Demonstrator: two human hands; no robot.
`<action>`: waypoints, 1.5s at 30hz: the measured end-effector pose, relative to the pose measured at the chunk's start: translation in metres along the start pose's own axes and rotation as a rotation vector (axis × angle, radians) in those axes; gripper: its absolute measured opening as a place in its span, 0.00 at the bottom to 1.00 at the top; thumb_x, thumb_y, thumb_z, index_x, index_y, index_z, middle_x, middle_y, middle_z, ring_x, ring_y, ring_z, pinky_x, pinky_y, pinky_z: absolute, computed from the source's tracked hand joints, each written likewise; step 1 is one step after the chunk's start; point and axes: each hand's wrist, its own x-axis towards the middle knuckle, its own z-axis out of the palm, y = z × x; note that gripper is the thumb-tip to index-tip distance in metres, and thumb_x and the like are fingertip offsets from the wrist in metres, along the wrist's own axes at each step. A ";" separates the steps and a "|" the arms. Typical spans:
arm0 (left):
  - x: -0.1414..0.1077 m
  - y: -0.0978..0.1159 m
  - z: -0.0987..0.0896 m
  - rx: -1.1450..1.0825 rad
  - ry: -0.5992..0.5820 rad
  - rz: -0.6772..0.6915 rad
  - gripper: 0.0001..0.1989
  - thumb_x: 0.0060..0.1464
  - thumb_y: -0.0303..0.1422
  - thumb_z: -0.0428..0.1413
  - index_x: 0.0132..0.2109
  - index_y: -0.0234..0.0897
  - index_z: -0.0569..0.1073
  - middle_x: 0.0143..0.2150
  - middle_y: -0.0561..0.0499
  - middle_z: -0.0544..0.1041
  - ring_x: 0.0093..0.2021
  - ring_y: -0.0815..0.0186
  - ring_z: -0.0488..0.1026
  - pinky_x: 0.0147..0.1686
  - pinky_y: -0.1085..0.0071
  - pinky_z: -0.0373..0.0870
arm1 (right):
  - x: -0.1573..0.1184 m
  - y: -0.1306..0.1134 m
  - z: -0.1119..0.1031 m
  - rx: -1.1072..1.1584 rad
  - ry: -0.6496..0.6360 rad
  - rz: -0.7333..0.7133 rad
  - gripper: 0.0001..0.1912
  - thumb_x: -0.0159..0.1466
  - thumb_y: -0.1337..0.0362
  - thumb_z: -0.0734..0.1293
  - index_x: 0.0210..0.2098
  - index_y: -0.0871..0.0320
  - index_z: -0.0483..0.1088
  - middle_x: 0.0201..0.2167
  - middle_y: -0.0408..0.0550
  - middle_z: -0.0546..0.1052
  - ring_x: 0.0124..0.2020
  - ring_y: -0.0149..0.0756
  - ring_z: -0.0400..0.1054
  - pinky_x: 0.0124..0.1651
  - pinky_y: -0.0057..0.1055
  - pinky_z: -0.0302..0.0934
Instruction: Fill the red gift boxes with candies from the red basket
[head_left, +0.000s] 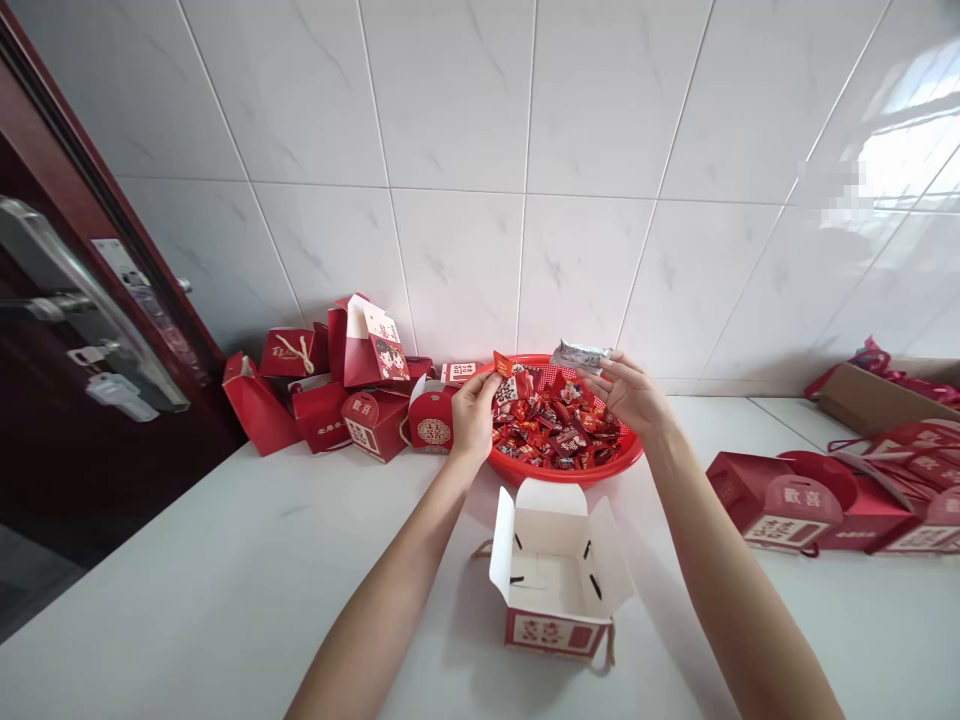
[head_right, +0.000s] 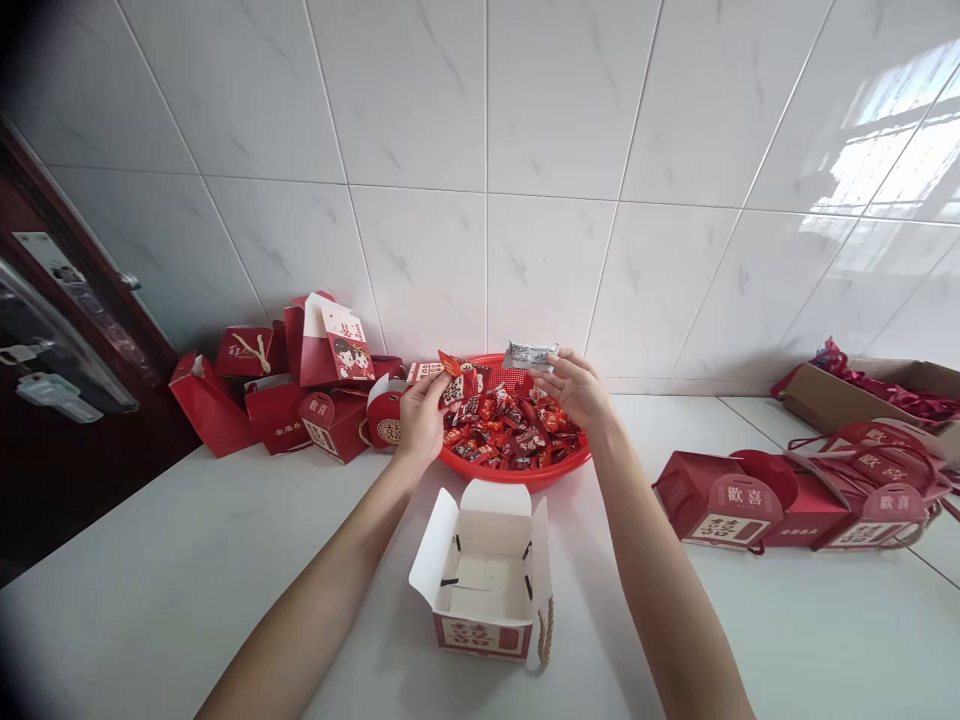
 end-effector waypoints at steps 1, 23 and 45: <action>0.000 0.000 0.000 0.017 -0.018 0.012 0.13 0.44 0.42 0.67 0.27 0.37 0.78 0.28 0.54 0.76 0.30 0.69 0.69 0.29 0.74 0.66 | -0.009 -0.002 -0.001 0.070 0.000 -0.012 0.24 0.45 0.51 0.81 0.31 0.51 0.67 0.32 0.39 0.81 0.38 0.38 0.80 0.44 0.32 0.75; -0.018 0.052 0.006 0.867 -0.629 0.281 0.14 0.58 0.38 0.54 0.28 0.37 0.74 0.24 0.53 0.73 0.25 0.68 0.64 0.27 0.71 0.58 | -0.070 -0.047 0.017 -0.038 -0.076 -0.215 0.25 0.48 0.61 0.82 0.43 0.52 0.73 0.38 0.43 0.80 0.38 0.37 0.76 0.42 0.36 0.71; -0.021 0.031 0.018 0.477 -0.420 -0.472 0.08 0.55 0.34 0.60 0.31 0.35 0.78 0.26 0.53 0.76 0.24 0.70 0.70 0.25 0.74 0.68 | -0.072 -0.023 0.042 -0.437 -0.076 -0.022 0.13 0.54 0.60 0.73 0.39 0.55 0.73 0.34 0.46 0.78 0.29 0.37 0.73 0.29 0.33 0.67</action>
